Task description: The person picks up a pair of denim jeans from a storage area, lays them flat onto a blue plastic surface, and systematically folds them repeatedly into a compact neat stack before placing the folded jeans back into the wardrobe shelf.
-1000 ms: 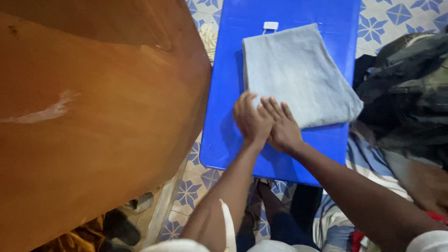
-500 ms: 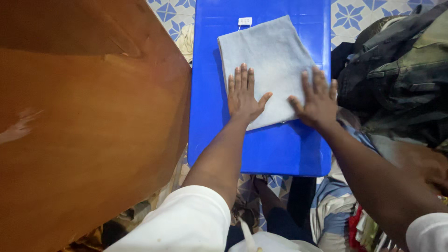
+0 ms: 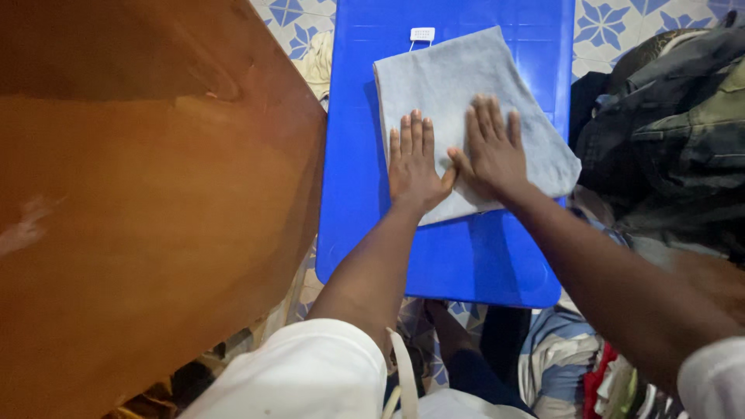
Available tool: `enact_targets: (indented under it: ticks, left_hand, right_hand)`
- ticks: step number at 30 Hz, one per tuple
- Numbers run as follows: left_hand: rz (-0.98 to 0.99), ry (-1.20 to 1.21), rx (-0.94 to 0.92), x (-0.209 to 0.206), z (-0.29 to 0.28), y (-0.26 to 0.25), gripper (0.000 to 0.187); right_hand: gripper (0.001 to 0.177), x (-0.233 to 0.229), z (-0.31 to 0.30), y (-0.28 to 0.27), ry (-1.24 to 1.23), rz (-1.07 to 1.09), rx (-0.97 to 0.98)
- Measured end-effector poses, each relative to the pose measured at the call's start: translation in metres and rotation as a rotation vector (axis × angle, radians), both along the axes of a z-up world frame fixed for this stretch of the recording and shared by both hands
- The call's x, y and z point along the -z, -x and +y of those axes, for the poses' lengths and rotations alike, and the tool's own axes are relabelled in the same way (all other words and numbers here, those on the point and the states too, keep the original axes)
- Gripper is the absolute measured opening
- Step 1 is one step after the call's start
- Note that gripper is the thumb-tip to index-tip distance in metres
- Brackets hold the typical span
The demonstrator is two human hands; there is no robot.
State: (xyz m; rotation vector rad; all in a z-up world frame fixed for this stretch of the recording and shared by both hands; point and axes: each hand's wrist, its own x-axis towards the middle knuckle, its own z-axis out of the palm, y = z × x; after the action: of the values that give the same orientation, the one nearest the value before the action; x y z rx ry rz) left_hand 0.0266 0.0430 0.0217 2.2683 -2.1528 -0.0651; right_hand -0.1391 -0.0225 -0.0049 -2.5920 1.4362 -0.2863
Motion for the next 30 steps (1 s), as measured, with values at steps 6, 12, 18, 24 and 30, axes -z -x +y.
enact_targets:
  ticks: [6, 12, 18, 24, 30]
  left_hand:
    - [0.087, 0.044, -0.005, 0.0, 0.0, 0.0, 0.103]
    - [0.111, 0.039, -0.023, -0.005, 0.001, 0.0, 0.104]
    - [0.091, -0.003, -0.032, -0.005, -0.002, 0.003, 0.103]
    - [0.152, -0.031, -0.031, -0.004, -0.022, -0.009, 0.116]
    - [0.254, 0.048, -0.174, -0.006, -0.054, -0.031, 0.131]
  right_hand:
    - [0.1, -0.029, -0.074, -0.025, -0.067, 0.098, 0.039]
    - [0.108, -0.052, -0.083, -0.039, -0.128, 0.057, 0.25]
    - [0.105, -0.058, -0.077, -0.042, -0.118, 0.036, 0.25]
    - [0.104, -0.063, -0.073, -0.043, -0.106, 0.017, 0.255]
    - [0.103, -0.063, -0.074, -0.043, -0.09, 0.026, 0.24]
